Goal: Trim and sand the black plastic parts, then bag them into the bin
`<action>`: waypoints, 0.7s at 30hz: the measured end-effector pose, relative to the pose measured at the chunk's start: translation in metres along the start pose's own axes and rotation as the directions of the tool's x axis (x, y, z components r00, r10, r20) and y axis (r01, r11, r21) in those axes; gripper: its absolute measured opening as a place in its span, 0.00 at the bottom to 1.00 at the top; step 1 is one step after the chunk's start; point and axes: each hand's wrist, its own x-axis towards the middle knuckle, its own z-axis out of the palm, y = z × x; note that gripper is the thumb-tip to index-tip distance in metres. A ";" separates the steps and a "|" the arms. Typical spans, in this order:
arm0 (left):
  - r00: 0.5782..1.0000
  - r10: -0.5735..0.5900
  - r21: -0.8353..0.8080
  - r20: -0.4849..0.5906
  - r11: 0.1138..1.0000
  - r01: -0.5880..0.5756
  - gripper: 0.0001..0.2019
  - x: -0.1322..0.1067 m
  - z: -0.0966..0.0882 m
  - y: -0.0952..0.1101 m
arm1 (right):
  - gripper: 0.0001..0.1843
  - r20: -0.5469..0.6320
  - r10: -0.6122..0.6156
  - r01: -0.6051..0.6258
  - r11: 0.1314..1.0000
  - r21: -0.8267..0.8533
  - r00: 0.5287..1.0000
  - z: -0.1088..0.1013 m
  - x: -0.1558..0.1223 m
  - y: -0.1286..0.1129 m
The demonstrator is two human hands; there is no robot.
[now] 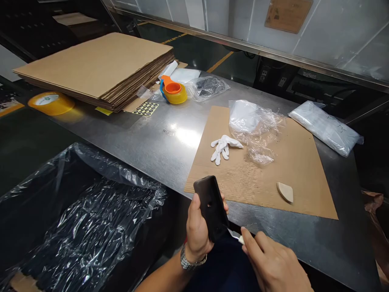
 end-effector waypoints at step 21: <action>0.941 -0.335 0.035 -0.048 0.941 0.337 0.26 0.012 -0.009 0.006 | 0.15 -0.141 0.016 -0.002 0.995 0.103 0.990 -0.004 0.001 0.003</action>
